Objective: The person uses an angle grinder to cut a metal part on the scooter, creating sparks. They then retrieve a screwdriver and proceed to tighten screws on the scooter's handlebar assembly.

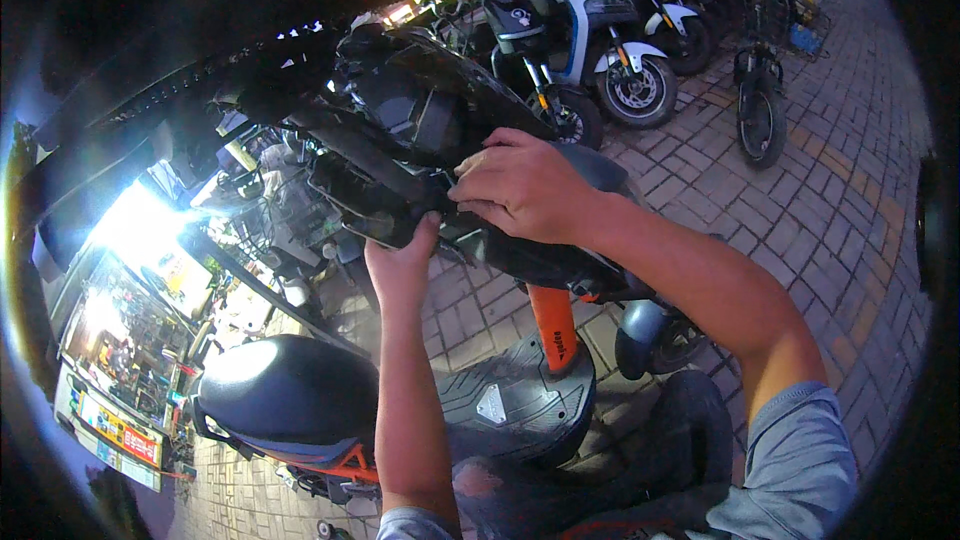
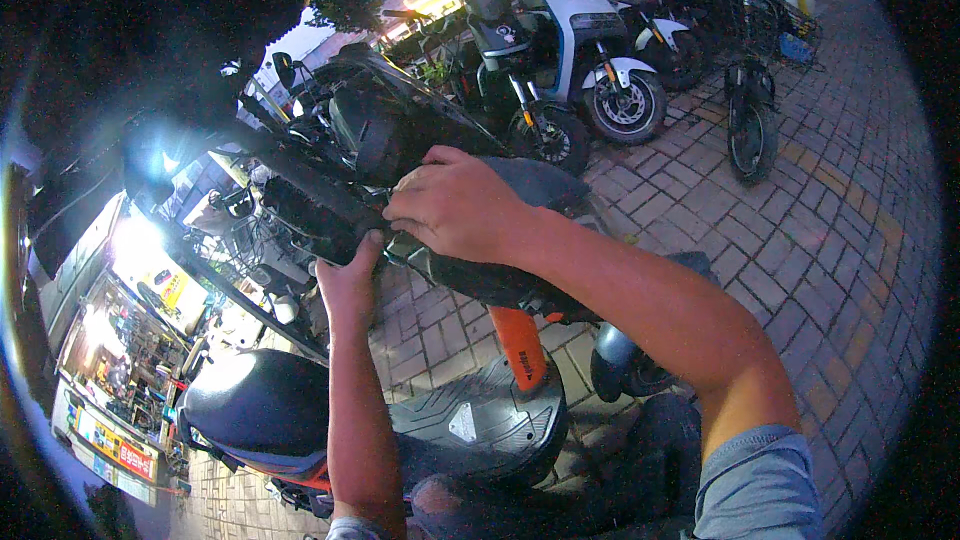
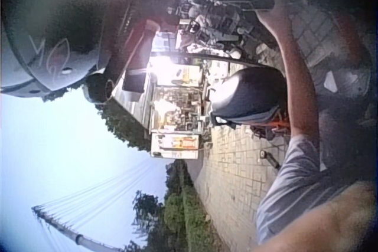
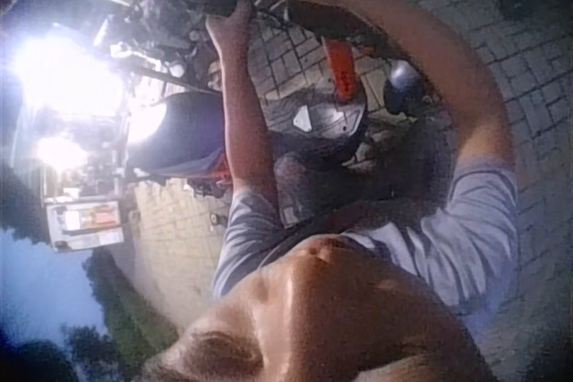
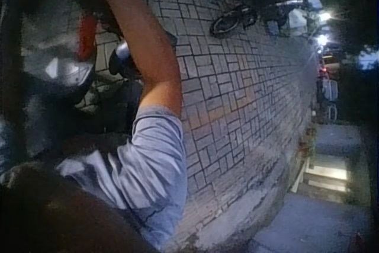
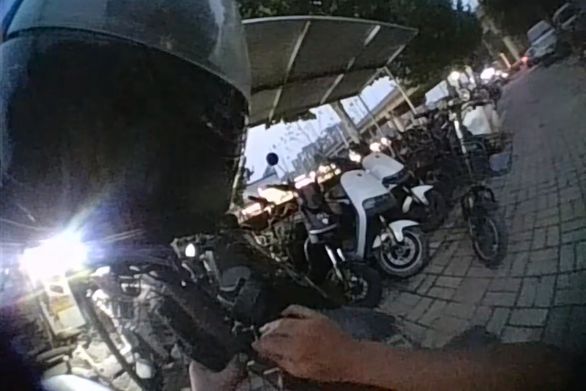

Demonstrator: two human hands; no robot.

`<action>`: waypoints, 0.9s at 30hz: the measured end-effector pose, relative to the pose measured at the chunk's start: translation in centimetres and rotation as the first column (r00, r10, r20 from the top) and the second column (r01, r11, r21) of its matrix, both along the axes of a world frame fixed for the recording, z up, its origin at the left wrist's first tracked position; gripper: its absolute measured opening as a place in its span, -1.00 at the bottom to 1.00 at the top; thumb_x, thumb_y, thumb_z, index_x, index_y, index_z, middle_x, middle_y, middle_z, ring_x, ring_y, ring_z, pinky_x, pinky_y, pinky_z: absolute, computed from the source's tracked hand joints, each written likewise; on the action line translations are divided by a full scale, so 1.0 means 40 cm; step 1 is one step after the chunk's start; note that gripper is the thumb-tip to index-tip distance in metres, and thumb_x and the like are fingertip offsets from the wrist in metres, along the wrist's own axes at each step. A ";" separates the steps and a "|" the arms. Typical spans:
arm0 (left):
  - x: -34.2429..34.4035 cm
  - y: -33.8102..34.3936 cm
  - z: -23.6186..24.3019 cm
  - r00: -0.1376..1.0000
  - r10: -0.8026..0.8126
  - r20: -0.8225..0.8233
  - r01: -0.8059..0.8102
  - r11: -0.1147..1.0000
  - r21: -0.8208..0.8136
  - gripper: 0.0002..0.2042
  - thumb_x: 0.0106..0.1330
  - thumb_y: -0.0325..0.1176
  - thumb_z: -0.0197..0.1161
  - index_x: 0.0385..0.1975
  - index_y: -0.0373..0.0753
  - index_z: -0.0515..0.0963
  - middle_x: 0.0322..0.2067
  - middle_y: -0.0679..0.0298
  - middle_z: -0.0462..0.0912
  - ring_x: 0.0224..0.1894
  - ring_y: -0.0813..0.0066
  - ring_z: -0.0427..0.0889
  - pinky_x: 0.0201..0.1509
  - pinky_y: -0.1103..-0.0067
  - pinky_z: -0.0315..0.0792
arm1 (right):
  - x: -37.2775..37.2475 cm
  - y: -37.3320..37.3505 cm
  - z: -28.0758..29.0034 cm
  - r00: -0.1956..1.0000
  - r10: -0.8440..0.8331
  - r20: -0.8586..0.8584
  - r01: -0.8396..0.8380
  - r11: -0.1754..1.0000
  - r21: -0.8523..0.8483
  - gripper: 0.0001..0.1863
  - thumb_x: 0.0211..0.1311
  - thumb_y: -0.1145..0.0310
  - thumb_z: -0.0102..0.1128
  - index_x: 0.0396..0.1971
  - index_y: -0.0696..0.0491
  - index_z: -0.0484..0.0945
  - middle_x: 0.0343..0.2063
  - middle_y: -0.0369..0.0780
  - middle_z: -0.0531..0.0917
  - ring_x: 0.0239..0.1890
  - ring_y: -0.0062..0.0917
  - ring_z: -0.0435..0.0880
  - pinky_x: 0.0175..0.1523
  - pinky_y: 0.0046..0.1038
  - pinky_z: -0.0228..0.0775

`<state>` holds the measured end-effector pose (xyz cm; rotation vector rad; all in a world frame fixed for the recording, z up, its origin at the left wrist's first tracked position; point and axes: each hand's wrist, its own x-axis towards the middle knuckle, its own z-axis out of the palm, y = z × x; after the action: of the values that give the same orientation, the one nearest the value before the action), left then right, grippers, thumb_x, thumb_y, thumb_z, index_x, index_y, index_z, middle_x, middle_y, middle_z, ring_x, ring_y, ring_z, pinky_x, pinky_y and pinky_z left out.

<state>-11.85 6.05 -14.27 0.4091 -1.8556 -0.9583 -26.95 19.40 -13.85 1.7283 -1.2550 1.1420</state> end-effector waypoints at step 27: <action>-0.001 0.004 -0.004 0.999 -0.006 -0.038 0.006 1.000 0.006 -0.66 0.04 -0.39 0.38 -0.18 -0.35 0.52 -0.28 0.30 0.62 -0.26 0.56 0.55 -0.11 0.62 0.40 | -0.014 0.001 0.026 0.998 0.027 0.056 -0.031 0.997 0.071 -0.88 0.03 0.39 0.25 -0.38 0.03 0.62 -0.44 -0.21 0.65 -0.35 -0.29 0.61 -0.20 -0.32 0.41</action>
<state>-11.90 6.19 -14.42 0.3863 -1.8208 -0.9697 -27.51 19.46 -12.81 1.7838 -1.3226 1.1820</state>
